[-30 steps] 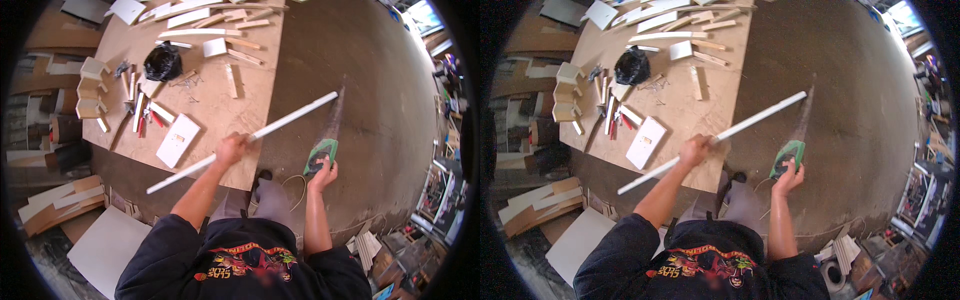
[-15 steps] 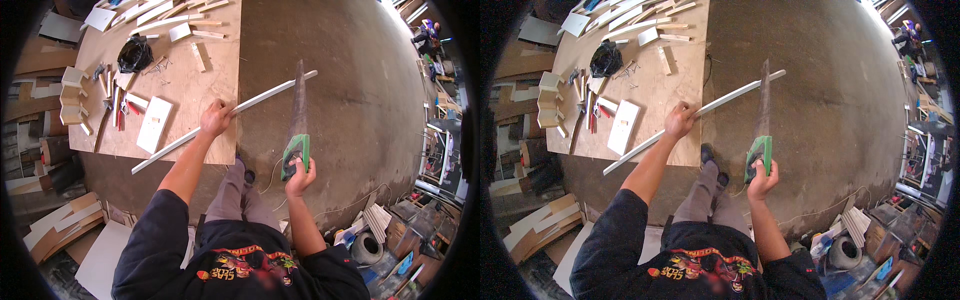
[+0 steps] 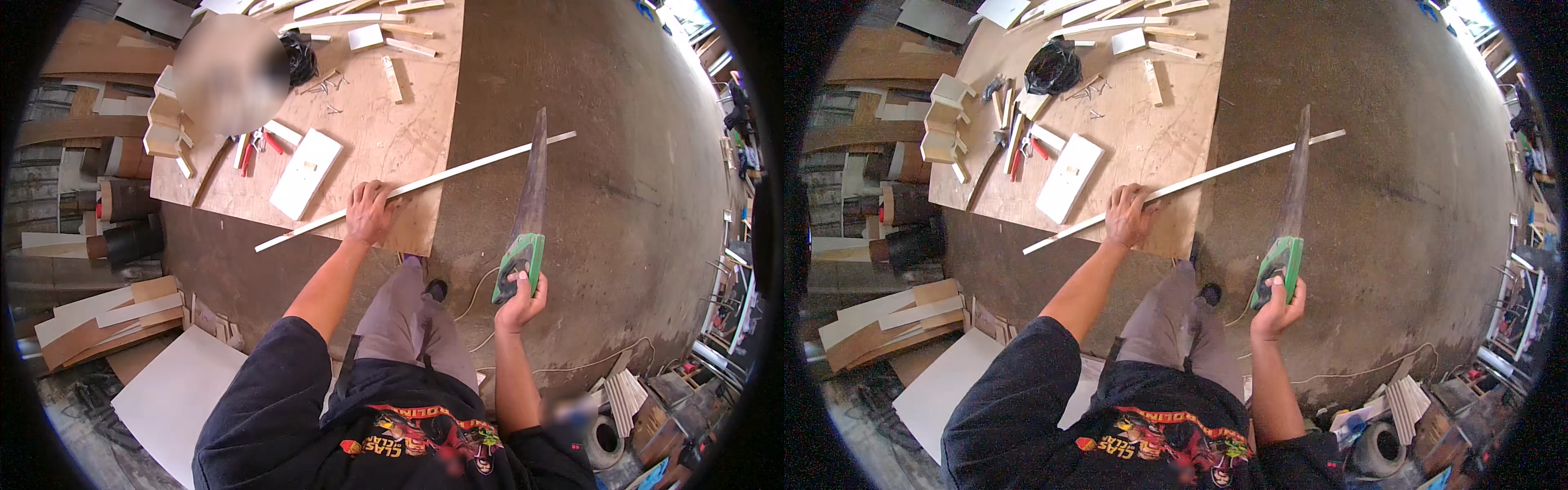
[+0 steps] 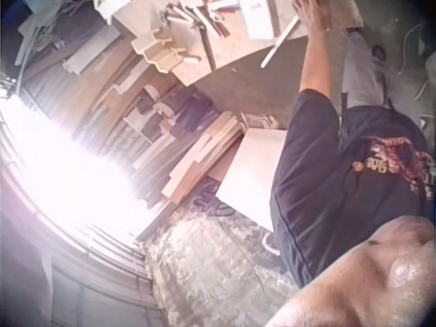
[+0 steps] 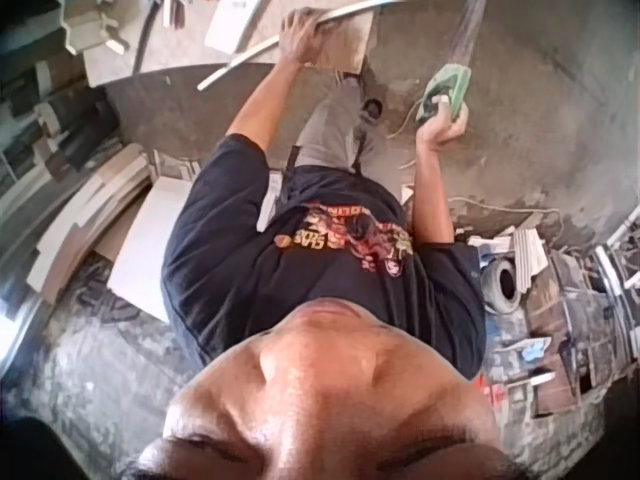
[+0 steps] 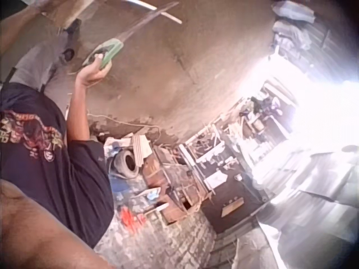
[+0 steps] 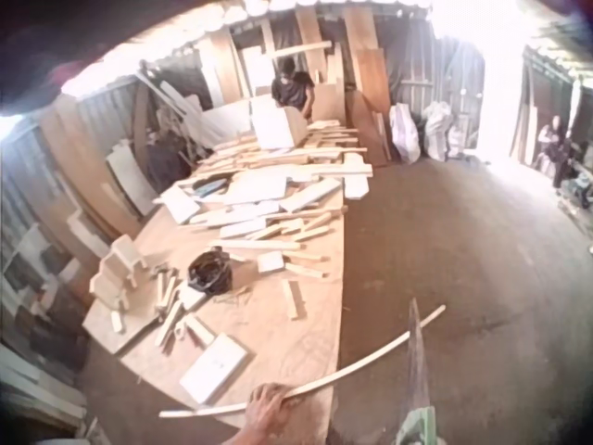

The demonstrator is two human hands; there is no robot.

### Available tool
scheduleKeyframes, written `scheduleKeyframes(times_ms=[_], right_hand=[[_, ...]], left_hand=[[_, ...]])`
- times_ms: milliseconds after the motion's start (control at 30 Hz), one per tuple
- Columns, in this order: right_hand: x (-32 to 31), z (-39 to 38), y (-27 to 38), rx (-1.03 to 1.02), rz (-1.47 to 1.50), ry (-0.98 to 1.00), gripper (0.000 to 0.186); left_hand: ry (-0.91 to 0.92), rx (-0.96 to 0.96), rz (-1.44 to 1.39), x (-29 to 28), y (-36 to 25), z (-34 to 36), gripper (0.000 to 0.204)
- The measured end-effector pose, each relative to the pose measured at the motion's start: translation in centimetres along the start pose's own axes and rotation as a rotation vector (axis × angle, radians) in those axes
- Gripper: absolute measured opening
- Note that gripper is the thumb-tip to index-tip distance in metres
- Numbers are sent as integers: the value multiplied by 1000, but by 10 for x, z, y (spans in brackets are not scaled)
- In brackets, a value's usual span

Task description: The person marks a wooden strip with a pen, saws the strip to length using a hand saw, and then aligns it against a partially assembled wooden shelf structure to mark further cut points.

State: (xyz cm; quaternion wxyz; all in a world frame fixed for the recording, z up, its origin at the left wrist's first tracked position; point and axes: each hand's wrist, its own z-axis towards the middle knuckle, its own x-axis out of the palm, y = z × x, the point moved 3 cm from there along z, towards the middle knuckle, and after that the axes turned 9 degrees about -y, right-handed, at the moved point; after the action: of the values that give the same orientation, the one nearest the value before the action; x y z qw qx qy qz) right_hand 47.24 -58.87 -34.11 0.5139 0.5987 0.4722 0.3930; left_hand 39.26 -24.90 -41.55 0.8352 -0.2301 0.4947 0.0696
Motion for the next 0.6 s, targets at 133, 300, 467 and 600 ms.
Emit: scheduleKeyframes(times_ms=[133, 300, 467, 600], right_hand=[[14, -2, 0, -7, -10, 47, 24], [37, -5, 3, 15, 34, 6, 24], [67, -9, 8, -28, -8, -11, 23], [98, -15, 2, -75, -16, -56, 24]], left_hand=[[67, -3, -8, -1, 25, 0, 37], [173, -136, 16, -23, 52, 10, 46], [51, -147, 67, -37, 81, 15, 52], [20, -103, -6, -34, 96, 17, 59]])
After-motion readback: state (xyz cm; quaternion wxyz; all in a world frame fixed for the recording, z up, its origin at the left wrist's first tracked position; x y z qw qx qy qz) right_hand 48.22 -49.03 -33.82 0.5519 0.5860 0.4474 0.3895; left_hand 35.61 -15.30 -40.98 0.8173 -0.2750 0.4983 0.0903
